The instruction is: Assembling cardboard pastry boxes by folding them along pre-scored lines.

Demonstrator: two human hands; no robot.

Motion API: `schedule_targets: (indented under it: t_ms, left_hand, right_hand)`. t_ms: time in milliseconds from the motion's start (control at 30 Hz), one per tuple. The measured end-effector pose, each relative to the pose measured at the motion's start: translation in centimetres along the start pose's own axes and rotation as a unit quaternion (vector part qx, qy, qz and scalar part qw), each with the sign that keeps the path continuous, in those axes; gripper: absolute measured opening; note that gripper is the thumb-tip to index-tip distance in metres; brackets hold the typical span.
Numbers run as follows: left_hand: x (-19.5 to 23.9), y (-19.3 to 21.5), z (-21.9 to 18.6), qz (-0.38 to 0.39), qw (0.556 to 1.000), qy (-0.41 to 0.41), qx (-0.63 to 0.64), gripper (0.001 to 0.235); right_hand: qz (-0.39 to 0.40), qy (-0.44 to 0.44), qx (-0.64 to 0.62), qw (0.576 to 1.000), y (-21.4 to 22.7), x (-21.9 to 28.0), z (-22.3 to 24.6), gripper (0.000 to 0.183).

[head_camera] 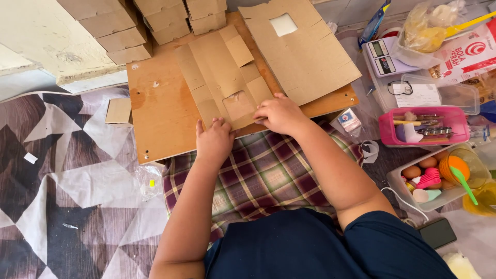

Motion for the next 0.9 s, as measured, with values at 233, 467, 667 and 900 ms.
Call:
schedule_targets:
  t_ms: [233,467,667,900]
  left_hand:
    - [-1.7,2.6,0.9,-0.003,0.999,0.035,-0.005,0.044]
    - [-2.8,3.4,0.4,0.039,0.996,0.076,-0.038,0.047]
    - [-3.7,2.6,-0.2,-0.034,0.996,0.040,-0.078,0.051]
    - [-2.1,-2.5,-2.1,-0.132,0.975,-0.168,-0.053,0.014]
  right_hand:
    - [0.005,-0.075,0.036,0.997,1.8,-2.0,-0.9,0.031]
    - [0.021,-0.091,0.034,0.995,0.6,-4.3,-1.0,0.050]
    - [-0.051,-0.022,0.058,0.997,-1.6,-5.6,-0.4,0.058]
    - [0.047,-0.080,-0.104,0.990,-3.7,-5.4,-2.2,0.025]
Point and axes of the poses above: each hand's wrist, its own x-axis away from the middle knuckle, its own y-axis out of the back of the hand, z = x × y, the point moved 7 cm from there along -x, towards the middle knuckle, and after that the axes turned 9 degrees about x, right-handed, at the moved point
